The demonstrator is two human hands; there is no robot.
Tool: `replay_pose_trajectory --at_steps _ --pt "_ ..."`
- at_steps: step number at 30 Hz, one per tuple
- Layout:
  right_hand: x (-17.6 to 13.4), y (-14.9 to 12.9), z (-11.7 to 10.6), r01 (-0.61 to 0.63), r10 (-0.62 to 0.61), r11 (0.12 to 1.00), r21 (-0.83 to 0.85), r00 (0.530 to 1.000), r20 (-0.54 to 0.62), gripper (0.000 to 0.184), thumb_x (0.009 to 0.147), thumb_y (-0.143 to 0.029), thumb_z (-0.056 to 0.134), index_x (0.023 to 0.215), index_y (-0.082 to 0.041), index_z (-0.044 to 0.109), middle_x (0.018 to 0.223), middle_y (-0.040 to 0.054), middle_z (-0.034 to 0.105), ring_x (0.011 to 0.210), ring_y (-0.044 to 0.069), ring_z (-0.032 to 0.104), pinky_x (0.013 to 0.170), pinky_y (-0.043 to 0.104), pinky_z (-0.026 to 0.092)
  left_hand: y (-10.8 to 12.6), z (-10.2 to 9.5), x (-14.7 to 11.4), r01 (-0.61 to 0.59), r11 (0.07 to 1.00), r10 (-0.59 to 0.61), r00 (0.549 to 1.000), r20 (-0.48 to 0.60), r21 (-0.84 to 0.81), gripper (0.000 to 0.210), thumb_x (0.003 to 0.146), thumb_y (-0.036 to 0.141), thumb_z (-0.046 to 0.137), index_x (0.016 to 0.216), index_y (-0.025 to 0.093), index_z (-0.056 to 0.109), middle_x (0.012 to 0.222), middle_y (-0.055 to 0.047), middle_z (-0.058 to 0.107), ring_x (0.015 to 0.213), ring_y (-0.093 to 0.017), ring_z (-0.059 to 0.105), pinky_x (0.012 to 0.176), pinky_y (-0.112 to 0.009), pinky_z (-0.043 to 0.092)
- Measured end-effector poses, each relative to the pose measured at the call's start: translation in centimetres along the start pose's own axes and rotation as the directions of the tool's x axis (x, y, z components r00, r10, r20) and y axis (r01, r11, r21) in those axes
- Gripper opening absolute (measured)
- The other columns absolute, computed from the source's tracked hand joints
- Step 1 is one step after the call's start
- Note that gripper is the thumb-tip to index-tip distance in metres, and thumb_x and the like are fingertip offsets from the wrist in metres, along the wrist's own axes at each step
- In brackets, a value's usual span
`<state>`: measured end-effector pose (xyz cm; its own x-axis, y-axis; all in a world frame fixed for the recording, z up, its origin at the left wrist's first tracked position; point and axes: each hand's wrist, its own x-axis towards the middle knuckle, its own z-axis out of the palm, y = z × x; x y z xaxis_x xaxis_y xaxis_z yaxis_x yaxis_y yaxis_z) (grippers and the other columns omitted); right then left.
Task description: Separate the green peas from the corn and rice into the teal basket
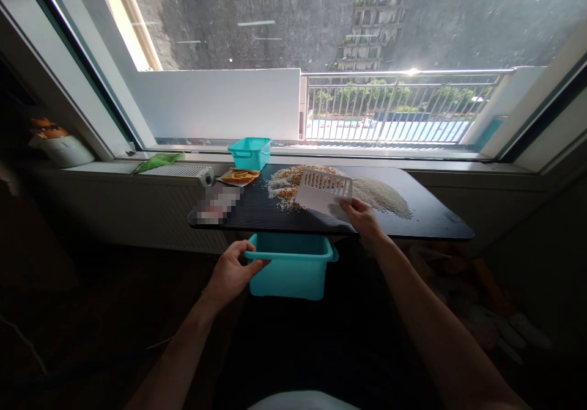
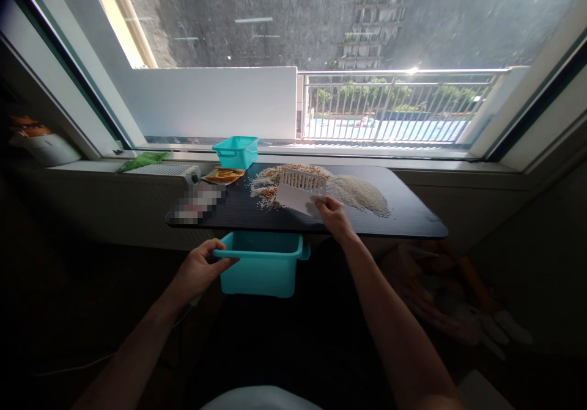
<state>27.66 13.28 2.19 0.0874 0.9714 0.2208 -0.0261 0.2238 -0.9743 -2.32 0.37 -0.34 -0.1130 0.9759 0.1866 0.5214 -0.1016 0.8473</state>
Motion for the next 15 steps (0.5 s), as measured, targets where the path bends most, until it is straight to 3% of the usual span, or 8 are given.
replay_pose_trajectory --at_steps 7,15 --pt "-0.8 -0.1 -0.4 -0.037 0.038 0.999 0.011 0.999 -0.035 0.04 0.059 -0.051 0.081 0.083 -0.02 0.074 0.077 0.0001 0.075 0.064 0.015 0.067 0.063 0.028 0.055 -0.5 0.6 -0.6 -0.097 0.995 0.099 0.994 -0.045 0.038 0.026 0.073 0.046 0.07 0.075 0.022 0.059 0.088 -0.001 0.057 0.084 -0.021 0.059 0.075 -0.03 0.047" --pt "-1.5 0.0 -0.2 -0.056 0.056 0.998 -0.012 0.998 -0.033 0.038 0.06 -0.05 0.077 0.082 -0.019 0.073 0.074 0.001 0.074 0.061 0.016 0.065 0.058 0.028 0.052 -0.2 0.9 -1.6 -0.15 0.985 0.154 0.987 -0.047 0.087 0.026 0.075 0.046 0.068 0.073 0.022 0.057 0.091 -0.002 0.058 0.092 -0.023 0.059 0.079 -0.032 0.048"
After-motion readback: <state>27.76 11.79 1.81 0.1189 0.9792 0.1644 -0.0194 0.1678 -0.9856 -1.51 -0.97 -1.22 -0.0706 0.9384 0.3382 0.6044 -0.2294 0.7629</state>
